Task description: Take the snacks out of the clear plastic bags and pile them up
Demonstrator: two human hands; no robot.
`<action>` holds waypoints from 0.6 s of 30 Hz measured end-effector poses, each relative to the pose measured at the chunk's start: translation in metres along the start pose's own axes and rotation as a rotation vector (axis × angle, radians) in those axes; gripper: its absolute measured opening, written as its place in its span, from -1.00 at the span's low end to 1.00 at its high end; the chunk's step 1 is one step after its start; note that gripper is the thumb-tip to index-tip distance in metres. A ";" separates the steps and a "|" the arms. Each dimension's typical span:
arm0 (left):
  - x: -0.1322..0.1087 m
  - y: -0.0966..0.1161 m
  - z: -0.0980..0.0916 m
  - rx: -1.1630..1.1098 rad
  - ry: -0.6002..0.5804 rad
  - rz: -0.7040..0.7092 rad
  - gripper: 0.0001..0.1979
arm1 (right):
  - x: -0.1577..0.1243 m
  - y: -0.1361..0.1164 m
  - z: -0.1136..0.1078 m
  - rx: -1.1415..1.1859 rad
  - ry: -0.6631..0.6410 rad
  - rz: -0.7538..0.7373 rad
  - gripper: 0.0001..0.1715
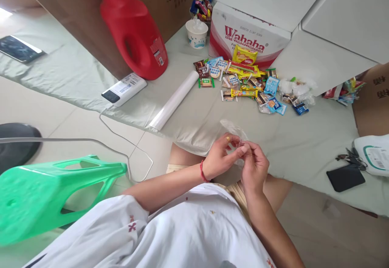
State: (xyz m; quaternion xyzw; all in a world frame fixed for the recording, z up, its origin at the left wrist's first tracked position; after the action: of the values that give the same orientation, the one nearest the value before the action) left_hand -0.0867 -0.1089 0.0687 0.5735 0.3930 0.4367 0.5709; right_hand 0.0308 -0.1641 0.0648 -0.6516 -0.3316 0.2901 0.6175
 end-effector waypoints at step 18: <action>0.042 -0.040 -0.018 -0.267 0.464 -0.380 -0.67 | 0.055 0.031 -0.040 0.104 0.405 0.220 -0.57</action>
State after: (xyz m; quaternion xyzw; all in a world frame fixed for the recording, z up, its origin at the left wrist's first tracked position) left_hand -0.0885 -0.0620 0.0305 0.2951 0.5520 0.4891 0.6075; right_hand 0.0981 -0.1457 0.0384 -0.6962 -0.1123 0.2356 0.6687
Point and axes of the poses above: each hand's wrist, its own x-axis towards the middle knuckle, its own z-axis out of the palm, y = z × x, the point moved 2 cm from there along x, towards the middle knuckle, and after that the axes turned 5 degrees about y, right-handed, at the moved point
